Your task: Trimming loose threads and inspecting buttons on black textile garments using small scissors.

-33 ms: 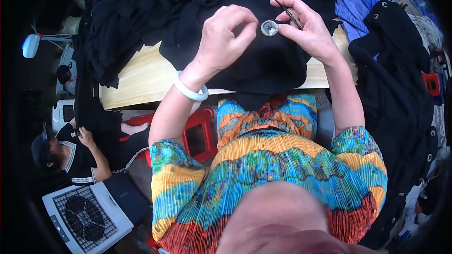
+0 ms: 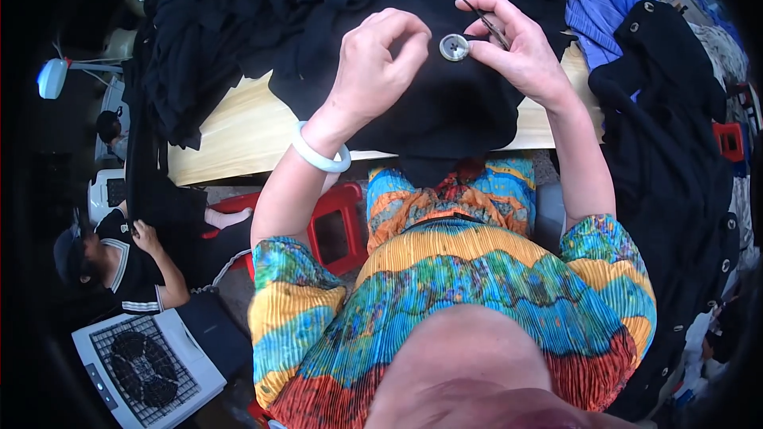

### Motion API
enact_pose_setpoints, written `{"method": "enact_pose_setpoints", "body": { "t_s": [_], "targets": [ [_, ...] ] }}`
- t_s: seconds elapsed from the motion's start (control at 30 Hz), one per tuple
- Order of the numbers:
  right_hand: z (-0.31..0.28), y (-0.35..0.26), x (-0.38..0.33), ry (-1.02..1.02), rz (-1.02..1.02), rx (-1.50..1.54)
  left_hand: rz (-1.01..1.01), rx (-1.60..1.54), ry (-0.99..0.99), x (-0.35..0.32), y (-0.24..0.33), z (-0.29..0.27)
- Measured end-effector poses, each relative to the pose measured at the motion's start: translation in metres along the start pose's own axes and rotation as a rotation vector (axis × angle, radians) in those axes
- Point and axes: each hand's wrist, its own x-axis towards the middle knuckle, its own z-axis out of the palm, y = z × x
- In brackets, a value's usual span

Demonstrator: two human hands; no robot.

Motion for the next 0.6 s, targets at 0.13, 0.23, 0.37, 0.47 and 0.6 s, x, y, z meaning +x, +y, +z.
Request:
{"method": "enact_pose_setpoints", "body": {
  "t_s": [0.13, 0.23, 0.37, 0.47, 0.6],
  "targets": [
    [0.005, -0.007, -0.003, 0.023, 0.002, -0.087, -0.195, 0.079, -0.167, -0.001, 0.016, -0.003],
    [0.007, -0.012, -0.004, 0.015, -0.015, -0.125, -0.124, 0.106, -0.137, -0.001, 0.022, 0.003],
    [0.007, -0.012, -0.005, 0.033, 0.009, -0.138, -0.075, 0.013, -0.114, -0.002, 0.013, 0.008],
    [0.007, -0.008, -0.005, 0.034, 0.031, -0.103, 0.06, 0.018, -0.096, -0.003, 0.006, 0.011],
    [0.005, -0.004, -0.004, 0.046, 0.024, -0.09, 0.208, 0.147, -0.053, -0.002, 0.003, 0.016]
  ]
}}
